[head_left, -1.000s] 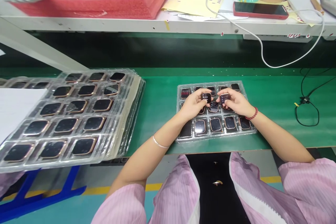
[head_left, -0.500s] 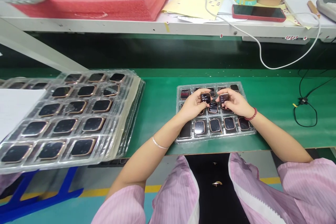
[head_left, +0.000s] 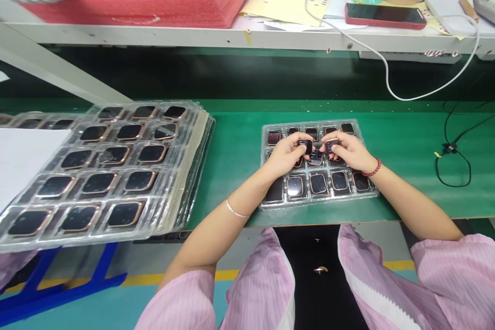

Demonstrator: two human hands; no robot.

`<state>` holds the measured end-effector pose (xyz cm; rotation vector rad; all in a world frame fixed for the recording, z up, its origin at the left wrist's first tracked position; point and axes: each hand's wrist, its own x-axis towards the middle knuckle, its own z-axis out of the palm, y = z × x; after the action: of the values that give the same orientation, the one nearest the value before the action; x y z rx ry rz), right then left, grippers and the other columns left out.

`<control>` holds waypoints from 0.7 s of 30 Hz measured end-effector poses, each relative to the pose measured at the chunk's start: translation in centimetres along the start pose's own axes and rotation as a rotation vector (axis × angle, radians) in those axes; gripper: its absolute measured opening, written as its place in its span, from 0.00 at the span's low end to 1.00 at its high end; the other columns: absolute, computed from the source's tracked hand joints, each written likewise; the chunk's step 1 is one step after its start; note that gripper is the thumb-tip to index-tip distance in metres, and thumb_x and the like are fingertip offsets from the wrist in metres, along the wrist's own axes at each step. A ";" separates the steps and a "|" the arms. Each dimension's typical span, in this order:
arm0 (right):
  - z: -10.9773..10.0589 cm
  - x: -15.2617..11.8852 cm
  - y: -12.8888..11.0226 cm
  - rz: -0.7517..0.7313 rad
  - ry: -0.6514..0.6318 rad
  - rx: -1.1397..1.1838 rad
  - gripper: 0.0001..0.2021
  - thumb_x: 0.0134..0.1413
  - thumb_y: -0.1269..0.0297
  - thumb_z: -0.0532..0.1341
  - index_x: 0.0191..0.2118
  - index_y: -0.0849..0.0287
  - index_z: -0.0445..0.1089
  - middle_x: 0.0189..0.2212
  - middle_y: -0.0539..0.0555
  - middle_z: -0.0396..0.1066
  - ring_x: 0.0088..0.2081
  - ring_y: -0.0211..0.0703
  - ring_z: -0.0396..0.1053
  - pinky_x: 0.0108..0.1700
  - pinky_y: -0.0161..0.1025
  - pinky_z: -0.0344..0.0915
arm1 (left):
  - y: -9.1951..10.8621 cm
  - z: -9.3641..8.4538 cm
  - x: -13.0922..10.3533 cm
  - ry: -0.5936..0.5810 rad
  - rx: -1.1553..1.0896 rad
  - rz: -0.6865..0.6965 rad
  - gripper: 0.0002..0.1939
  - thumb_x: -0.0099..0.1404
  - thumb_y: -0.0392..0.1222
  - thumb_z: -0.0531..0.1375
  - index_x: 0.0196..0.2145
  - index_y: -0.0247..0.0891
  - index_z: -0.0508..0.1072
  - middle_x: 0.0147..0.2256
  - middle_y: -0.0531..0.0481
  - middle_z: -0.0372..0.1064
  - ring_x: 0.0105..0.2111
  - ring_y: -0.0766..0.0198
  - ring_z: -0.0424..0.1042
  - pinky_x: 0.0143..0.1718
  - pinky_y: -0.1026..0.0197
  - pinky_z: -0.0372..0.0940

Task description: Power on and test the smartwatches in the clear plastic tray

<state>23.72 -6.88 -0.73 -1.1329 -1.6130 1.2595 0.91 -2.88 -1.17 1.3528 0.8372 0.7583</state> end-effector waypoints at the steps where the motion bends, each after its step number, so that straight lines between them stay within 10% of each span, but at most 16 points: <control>1: 0.0 0.0 0.0 -0.002 0.000 0.000 0.13 0.59 0.70 0.58 0.49 0.60 0.70 0.39 0.55 0.80 0.28 0.35 0.73 0.31 0.34 0.73 | 0.0 0.0 0.0 0.003 0.007 -0.002 0.15 0.62 0.36 0.62 0.47 0.33 0.73 0.38 0.43 0.79 0.27 0.66 0.76 0.23 0.68 0.62; 21: 0.0 0.0 0.0 0.022 -0.001 0.002 0.13 0.58 0.69 0.58 0.49 0.60 0.69 0.39 0.55 0.80 0.28 0.35 0.73 0.31 0.34 0.73 | -0.2 0.0 0.0 0.004 0.039 0.022 0.13 0.62 0.35 0.60 0.46 0.34 0.73 0.37 0.46 0.78 0.27 0.68 0.75 0.27 0.67 0.67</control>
<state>23.73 -6.87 -0.76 -1.1519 -1.6039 1.2750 0.94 -2.87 -1.38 1.3977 0.8448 0.7654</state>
